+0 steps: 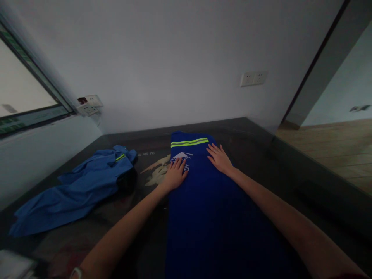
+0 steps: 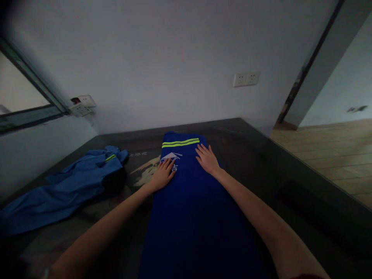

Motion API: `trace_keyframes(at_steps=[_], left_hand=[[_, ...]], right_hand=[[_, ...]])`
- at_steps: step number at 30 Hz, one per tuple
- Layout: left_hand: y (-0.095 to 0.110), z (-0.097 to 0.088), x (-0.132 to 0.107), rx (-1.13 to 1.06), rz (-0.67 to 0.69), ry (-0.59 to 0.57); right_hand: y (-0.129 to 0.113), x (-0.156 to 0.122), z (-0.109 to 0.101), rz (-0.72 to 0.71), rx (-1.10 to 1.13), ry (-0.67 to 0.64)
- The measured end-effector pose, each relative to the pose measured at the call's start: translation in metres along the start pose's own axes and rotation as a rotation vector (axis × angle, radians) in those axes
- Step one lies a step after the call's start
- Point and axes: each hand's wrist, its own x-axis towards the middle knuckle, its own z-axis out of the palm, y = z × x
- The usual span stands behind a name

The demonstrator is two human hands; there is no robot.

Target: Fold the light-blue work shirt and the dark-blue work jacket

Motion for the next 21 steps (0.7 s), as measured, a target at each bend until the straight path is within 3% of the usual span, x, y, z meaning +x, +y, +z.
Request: trace_keyframes(at_steps=[6, 12, 17, 21], left_hand=[[0.004, 0.006, -0.001, -0.002, -0.016, 0.054], [0.004, 0.006, -0.003, -0.033, -0.022, 0.098], [0.013, -0.011, -0.013, -0.082, 0.041, 0.169], [0.032, -0.033, -0.049, -0.175, 0.134, 0.098]], right_hand=[[-0.005, -0.043, -0.005, 0.045, 0.084, -0.198], [-0.001, -0.056, -0.010, 0.026, 0.115, -0.201], [-0.009, -0.058, -0.024, 0.060, 0.101, -0.160], [-0.024, -0.081, -0.043, 0.012, 0.113, -0.170]])
